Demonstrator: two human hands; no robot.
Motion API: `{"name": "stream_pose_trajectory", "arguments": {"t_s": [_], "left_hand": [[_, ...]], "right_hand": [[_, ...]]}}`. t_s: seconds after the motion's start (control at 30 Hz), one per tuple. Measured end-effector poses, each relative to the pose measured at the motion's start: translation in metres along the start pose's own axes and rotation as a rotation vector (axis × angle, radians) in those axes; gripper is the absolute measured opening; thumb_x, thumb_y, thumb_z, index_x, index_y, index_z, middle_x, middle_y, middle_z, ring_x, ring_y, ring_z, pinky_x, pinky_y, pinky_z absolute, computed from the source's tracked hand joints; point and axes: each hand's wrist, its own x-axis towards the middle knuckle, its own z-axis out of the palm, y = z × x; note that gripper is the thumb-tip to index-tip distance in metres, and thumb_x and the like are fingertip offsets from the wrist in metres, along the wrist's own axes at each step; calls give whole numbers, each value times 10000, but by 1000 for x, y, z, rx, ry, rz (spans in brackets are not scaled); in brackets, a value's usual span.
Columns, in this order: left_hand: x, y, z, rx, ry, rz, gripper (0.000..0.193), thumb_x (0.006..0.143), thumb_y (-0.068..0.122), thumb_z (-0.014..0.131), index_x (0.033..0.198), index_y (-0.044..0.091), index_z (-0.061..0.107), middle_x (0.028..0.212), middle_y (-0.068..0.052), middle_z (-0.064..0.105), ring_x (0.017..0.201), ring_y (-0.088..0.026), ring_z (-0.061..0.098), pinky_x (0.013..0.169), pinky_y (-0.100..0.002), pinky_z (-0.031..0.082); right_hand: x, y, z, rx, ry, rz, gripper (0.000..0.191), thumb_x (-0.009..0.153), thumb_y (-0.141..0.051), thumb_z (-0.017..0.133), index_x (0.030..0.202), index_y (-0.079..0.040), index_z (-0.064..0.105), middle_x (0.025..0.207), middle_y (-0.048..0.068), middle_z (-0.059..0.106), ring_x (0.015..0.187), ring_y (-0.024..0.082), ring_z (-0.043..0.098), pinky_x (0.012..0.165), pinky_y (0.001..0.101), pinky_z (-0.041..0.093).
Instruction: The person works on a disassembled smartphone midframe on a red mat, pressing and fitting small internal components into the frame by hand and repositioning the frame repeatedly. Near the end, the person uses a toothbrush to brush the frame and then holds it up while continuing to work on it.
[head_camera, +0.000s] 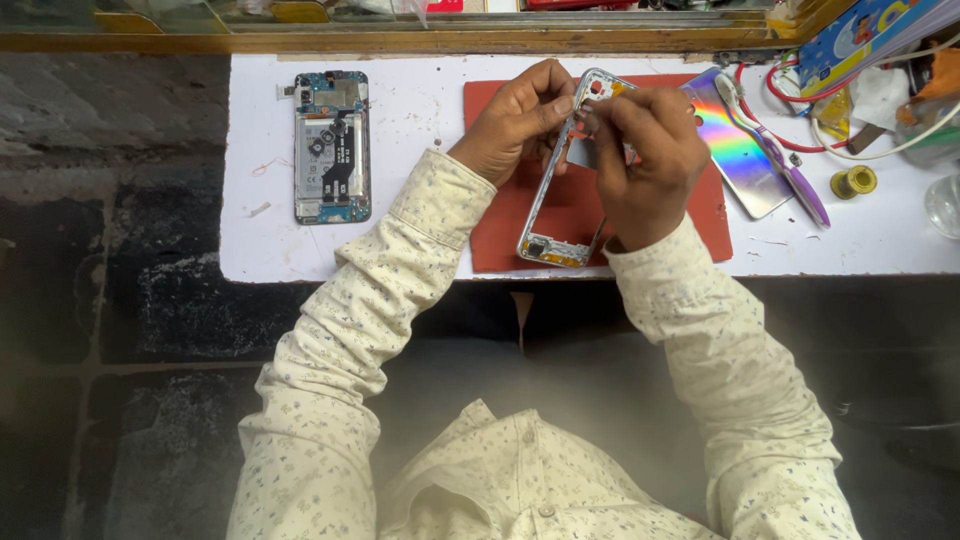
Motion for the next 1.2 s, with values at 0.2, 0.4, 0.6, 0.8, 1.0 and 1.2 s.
{"name": "stream_pose_trajectory", "arguments": {"t_s": [0.2,0.4,0.6,0.8,1.0,1.2], "left_hand": [[0,1,0,20,3,-6,180,1079,251,603,1065,88,529,843,-32,650,613,-125,671,547,-228,546],[0,-2,-2,-29,9,-24,188,1049,257,620,1055,95,525,886,-38,672,624,-101,655,561,-235,576],[2,-6,-3,-3,18,17,196,1067,262,632,1066,90,538,888,-7,627,712,-64,643,601,-251,610],[2,-8,-4,34,28,2,201,1059,274,630,1060,94,541,862,-6,621,673,-51,637,581,-239,620],[2,-6,-3,-14,23,-21,212,1052,272,638,1065,87,536,864,-24,636,651,-86,658,585,-252,618],[2,-4,-3,17,36,-26,209,1054,274,627,1055,90,526,816,-29,635,604,-116,676,547,-230,581]], "right_hand": [[17,13,2,64,10,20,135,1001,64,819,1086,10,728,1034,103,651,880,209,656,738,313,533],[0,-2,-2,1,-26,-9,156,947,93,795,1053,-3,731,1020,96,663,931,248,643,742,323,525],[-11,-14,-3,6,-50,-2,190,920,99,795,1065,-6,729,1002,96,659,933,247,645,777,345,530],[-13,-15,-5,13,-64,-19,191,913,83,813,1053,-10,723,1006,91,661,940,257,650,782,348,533],[-9,0,-11,268,-55,161,127,988,88,757,1087,26,709,1021,98,668,866,165,648,767,284,532],[-15,9,-14,324,-3,207,85,1035,85,740,1104,58,698,1043,103,644,836,136,600,731,239,495]]}}
